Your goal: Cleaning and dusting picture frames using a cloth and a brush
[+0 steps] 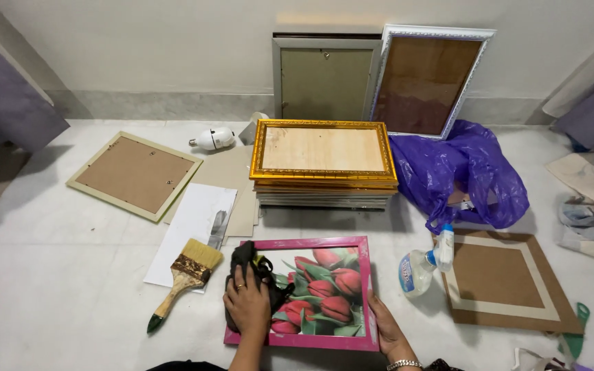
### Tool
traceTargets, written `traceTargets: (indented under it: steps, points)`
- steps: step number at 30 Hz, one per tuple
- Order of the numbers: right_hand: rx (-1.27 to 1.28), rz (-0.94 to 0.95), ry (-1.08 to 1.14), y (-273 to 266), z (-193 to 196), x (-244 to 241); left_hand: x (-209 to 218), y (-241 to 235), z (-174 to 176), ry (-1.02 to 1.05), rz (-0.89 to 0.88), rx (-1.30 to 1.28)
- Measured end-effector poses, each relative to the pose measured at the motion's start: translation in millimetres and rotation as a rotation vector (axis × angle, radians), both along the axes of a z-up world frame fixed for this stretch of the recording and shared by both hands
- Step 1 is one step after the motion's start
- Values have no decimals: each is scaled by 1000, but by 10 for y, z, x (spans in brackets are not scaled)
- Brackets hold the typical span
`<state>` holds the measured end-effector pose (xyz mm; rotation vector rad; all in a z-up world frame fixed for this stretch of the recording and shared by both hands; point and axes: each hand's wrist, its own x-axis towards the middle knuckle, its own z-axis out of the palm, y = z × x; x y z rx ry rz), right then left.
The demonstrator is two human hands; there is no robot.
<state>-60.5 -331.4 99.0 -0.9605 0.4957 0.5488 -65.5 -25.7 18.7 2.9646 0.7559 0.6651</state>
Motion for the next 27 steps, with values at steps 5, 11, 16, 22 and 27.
traceTargets:
  steps: [5,11,16,22,27]
  points:
    - [-19,11,-25,99,319,-19,438,-331,-54,78,215,-267]
    - [-106,25,21,38,255,15,696,-1191,366,-19,45,-295]
    - [-118,-1,-2,-17,31,18,600,-1776,696,-9,-304,-348]
    - [-99,-39,60,55,164,-14,556,-1837,881,-208,-662,-426]
    - [95,-81,64,27,21,21,-41,-1773,818,-91,-816,-440]
